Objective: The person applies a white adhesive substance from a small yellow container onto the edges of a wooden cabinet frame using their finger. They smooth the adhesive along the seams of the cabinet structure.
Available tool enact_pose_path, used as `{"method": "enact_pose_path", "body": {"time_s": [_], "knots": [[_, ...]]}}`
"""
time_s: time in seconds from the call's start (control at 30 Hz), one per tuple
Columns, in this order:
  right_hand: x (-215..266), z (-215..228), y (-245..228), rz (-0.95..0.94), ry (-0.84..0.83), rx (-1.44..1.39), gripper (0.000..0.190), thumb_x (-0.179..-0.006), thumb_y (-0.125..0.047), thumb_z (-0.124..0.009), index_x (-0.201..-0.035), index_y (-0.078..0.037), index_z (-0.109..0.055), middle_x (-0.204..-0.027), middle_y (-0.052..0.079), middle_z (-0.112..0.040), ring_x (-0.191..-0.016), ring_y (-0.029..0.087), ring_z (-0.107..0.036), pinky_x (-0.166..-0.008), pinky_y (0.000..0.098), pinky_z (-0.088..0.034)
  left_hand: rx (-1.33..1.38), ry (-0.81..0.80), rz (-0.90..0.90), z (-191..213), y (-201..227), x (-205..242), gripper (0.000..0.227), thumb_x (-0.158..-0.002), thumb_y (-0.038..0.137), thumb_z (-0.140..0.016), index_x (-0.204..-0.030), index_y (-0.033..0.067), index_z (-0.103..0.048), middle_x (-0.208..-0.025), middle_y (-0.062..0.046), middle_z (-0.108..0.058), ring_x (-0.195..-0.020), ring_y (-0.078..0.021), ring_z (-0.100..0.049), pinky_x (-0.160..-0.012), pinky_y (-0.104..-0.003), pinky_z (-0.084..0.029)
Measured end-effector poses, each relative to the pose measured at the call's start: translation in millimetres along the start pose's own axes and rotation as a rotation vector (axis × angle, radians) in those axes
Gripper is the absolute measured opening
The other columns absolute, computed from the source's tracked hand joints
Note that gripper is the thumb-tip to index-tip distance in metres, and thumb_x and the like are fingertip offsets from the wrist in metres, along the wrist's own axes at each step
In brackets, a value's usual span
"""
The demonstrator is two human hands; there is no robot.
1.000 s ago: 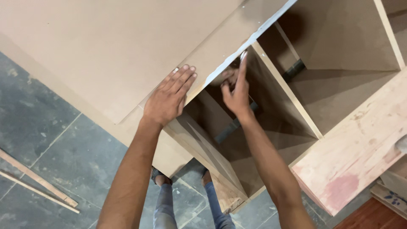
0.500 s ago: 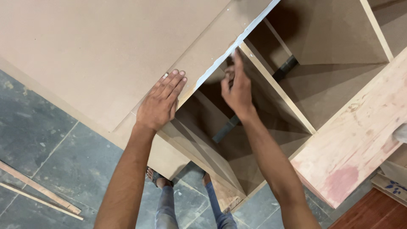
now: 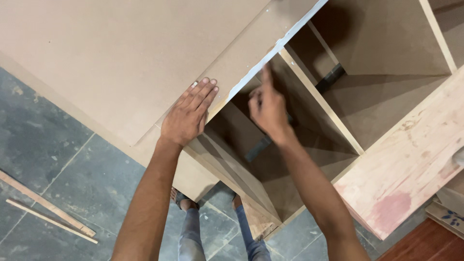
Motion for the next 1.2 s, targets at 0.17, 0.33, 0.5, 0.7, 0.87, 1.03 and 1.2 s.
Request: {"method": "enact_pose_path", "body": {"time_s": [0.17, 0.33, 0.5, 0.7, 0.87, 1.03, 1.2], "knots": [[-41, 6, 44, -0.163, 0.005, 0.068, 0.096, -0.092, 0.004, -0.057, -0.166, -0.002, 0.003, -0.077, 0.015, -0.068, -0.067, 0.029, -0.07, -0.069, 0.038, -0.057, -0.014, 0.013, -0.017, 1, 0, 0, 0.055, -0.094, 0.004, -0.056, -0.149, 0.0061, -0.052, -0.158, -0.005, -0.048, -0.149, -0.0229, -0.042, -0.127, -0.041, -0.033], [-14, -15, 16, -0.142, -0.08, 0.131, 0.1, -0.087, 0.002, -0.061, -0.164, -0.001, 0.003, -0.07, 0.02, -0.067, -0.063, 0.038, -0.067, -0.064, 0.0444, -0.057, -0.014, -0.002, -0.007, -3, -4, 1, 0.056, -0.093, 0.004, -0.056, -0.149, 0.0061, -0.052, -0.159, -0.005, -0.048, -0.15, -0.0231, -0.041, -0.127, -0.041, -0.032], [49, -43, -63, -0.126, -0.448, 0.159, 0.103, -0.082, -0.008, -0.067, -0.162, -0.005, -0.002, -0.075, 0.022, -0.069, -0.062, 0.04, -0.069, -0.065, 0.0476, -0.059, 0.005, 0.0, -0.018, -2, -3, 0, 0.057, -0.093, 0.005, -0.056, -0.149, 0.0057, -0.052, -0.159, -0.007, -0.046, -0.149, -0.024, -0.04, -0.126, -0.042, -0.03], [18, -24, -23, -0.16, -0.12, -0.036, 0.098, -0.087, -0.001, -0.061, -0.165, 0.001, -0.002, -0.105, 0.019, -0.074, -0.08, 0.035, -0.072, -0.076, 0.0423, -0.06, -0.015, -0.006, -0.02, -5, -5, 2, 0.056, -0.095, 0.005, -0.055, -0.151, 0.0056, -0.051, -0.161, -0.005, -0.046, -0.152, -0.0228, -0.039, -0.129, -0.041, -0.03], [33, -20, -38, 0.139, -0.183, 0.129, 0.093, -0.072, 0.002, -0.066, -0.157, -0.003, -0.03, -0.139, 0.032, -0.062, -0.089, 0.034, -0.072, -0.076, 0.0399, -0.06, -0.013, -0.031, -0.004, -1, -5, 1, 0.057, -0.094, 0.005, -0.055, -0.151, 0.0059, -0.05, -0.161, -0.006, -0.046, -0.151, -0.0234, -0.039, -0.127, -0.042, -0.03], [3, 33, -29, 0.132, 0.158, 0.09, 0.08, -0.091, 0.009, -0.06, -0.163, 0.002, -0.025, -0.146, 0.016, -0.054, -0.136, 0.035, -0.051, -0.117, 0.0435, -0.046, -0.007, -0.034, 0.008, 1, -1, -2, 0.058, -0.093, 0.004, -0.055, -0.15, 0.0071, -0.05, -0.159, -0.006, -0.046, -0.15, -0.0237, -0.04, -0.126, -0.042, -0.032], [-61, 52, 8, 0.088, 0.103, 0.22, 0.096, -0.083, 0.01, -0.057, -0.166, 0.004, -0.009, -0.167, 0.015, -0.046, -0.159, 0.036, -0.023, -0.13, 0.0519, -0.017, -0.003, -0.029, 0.008, 0, 0, -2, 0.059, -0.092, 0.004, -0.056, -0.151, 0.0068, -0.05, -0.159, -0.006, -0.047, -0.149, -0.0241, -0.041, -0.125, -0.042, -0.032]]}}
Point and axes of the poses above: each hand's wrist, its own x-axis away from the middle knuckle, its own z-axis out of the back of the hand, y = z × x, the point moved 2 cm from there along -x, towards the middle knuckle
